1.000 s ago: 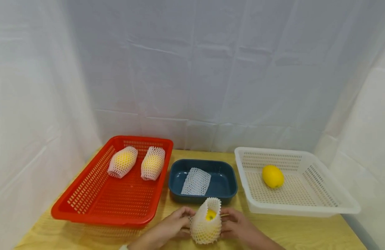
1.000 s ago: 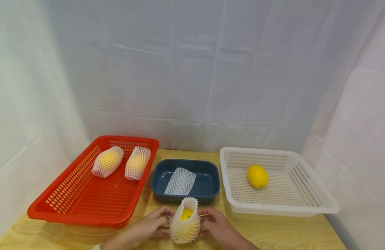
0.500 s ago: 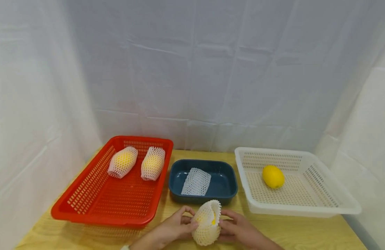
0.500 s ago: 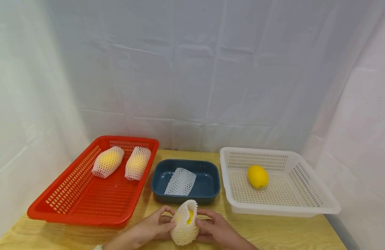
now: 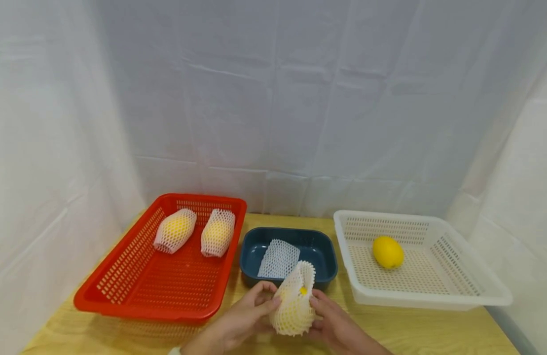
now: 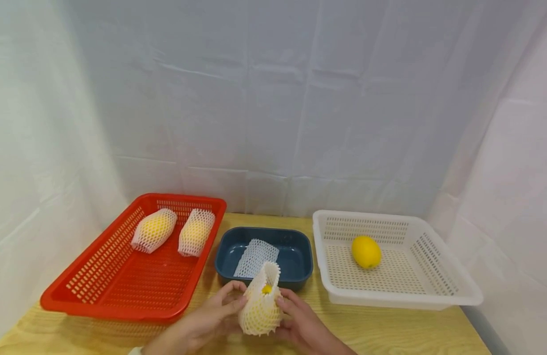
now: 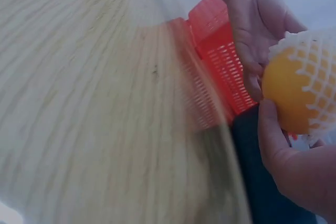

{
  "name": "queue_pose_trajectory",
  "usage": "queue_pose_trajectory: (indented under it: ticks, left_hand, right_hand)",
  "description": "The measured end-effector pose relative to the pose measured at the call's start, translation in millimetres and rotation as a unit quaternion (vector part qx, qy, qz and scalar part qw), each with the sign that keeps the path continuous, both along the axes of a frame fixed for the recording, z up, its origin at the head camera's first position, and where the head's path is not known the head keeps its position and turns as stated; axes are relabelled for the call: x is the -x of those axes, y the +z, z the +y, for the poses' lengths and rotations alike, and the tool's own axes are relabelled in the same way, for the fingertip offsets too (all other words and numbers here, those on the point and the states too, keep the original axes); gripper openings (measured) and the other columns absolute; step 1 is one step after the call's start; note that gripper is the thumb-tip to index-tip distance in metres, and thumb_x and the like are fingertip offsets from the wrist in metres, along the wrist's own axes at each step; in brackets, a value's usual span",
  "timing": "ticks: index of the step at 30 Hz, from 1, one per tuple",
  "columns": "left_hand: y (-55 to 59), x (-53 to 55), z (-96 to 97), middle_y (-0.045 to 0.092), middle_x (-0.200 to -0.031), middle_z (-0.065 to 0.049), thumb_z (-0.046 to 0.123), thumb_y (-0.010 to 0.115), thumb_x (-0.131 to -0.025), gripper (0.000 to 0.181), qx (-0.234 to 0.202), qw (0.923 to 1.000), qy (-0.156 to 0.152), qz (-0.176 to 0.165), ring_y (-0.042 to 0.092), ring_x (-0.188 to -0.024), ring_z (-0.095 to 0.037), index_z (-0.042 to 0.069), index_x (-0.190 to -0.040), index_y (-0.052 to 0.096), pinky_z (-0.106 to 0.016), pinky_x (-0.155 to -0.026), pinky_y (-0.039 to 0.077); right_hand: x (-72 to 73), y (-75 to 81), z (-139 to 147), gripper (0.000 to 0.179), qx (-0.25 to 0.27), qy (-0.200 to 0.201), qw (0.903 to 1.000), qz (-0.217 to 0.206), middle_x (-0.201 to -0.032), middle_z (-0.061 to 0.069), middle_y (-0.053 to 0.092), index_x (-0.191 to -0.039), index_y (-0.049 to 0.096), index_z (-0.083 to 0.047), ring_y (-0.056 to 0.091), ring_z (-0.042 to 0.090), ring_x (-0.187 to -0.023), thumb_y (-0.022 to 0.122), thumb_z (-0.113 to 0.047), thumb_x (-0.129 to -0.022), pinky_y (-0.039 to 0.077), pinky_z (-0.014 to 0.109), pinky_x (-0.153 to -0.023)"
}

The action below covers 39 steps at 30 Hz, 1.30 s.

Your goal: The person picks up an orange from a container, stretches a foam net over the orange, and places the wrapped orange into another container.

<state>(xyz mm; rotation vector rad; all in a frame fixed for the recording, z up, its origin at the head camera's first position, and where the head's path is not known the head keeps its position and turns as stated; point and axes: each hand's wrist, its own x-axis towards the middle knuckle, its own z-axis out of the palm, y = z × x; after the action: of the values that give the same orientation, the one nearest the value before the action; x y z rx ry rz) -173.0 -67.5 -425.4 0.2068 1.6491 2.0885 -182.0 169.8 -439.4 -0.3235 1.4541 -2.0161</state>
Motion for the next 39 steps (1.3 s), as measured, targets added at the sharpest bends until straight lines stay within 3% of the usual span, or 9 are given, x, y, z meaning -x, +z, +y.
queue_pose_trajectory:
  ticks: [4,9,18,24,31,39]
  left_hand:
    - [9.2,1.1,1.8,0.054,-0.113,-0.008,0.025,0.059,-0.098,0.031,-0.033,0.9993,0.014,-0.006,0.058,-0.099,-0.020,0.013,-0.118,0.039,-0.044,-0.082,0.054]
    - [15.1,1.1,1.1,0.057,-0.109,-0.006,0.030,0.053,-0.100,0.023,-0.056,0.9981,0.021,-0.017,0.061,-0.098,-0.021,0.016,-0.112,0.041,-0.043,-0.081,0.055]
    - [17.6,0.8,0.6,0.049,-0.111,-0.006,0.037,0.051,-0.100,0.019,-0.081,0.9962,0.016,-0.028,0.059,-0.094,-0.024,0.020,-0.104,0.042,-0.037,-0.070,0.055]
    - [19.0,1.1,-0.8,0.046,-0.113,-0.007,0.037,0.051,-0.101,0.018,-0.084,0.9958,0.013,-0.033,0.059,-0.093,-0.025,0.021,-0.103,0.043,-0.036,-0.071,0.056]
    - [20.9,1.3,-1.6,0.045,-0.113,-0.009,0.032,0.054,-0.099,0.018,-0.082,0.9961,0.013,-0.031,0.060,-0.095,-0.026,0.019,-0.102,0.042,-0.041,-0.074,0.056]
    - [21.0,0.4,-2.3,0.047,-0.117,-0.010,0.023,0.055,-0.096,0.018,-0.108,0.9933,0.011,-0.038,0.058,-0.102,-0.027,0.017,-0.106,0.040,-0.051,-0.085,0.053]
  right_hand:
    - [2.9,7.3,-6.6,0.064,0.012,-0.018,0.9996,0.018,-0.129,0.012,0.050,-0.149,0.010,0.001,0.058,0.028,-0.109,0.037,-0.035,-0.104,0.049,0.036,-0.093]
    - [5.0,12.7,-10.0,0.060,0.011,-0.028,0.9990,0.034,-0.124,0.010,0.052,-0.147,0.015,0.001,0.060,0.026,-0.105,0.037,-0.034,-0.103,0.051,0.035,-0.090]
    - [6.0,18.5,-10.3,0.043,0.036,0.005,0.9953,0.090,-0.113,0.002,0.063,-0.139,0.035,-0.003,0.064,0.021,-0.101,0.032,-0.025,-0.102,0.052,0.036,-0.089]
    - [6.1,20.7,-8.5,0.030,0.049,0.018,0.9946,0.090,-0.111,0.000,0.065,-0.125,0.047,-0.012,0.065,0.018,-0.101,0.031,-0.021,-0.102,0.052,0.036,-0.090]
    - [5.5,19.0,-9.0,0.031,0.068,0.013,0.9937,0.088,-0.114,0.003,0.063,-0.128,0.044,-0.012,0.064,0.021,-0.103,0.027,-0.022,-0.104,0.052,0.038,-0.091]
    - [6.5,19.7,-8.6,0.045,0.082,0.004,0.9957,0.042,-0.117,0.006,0.059,-0.133,0.044,-0.011,0.063,0.022,-0.099,0.020,-0.036,-0.105,0.052,0.036,-0.089]
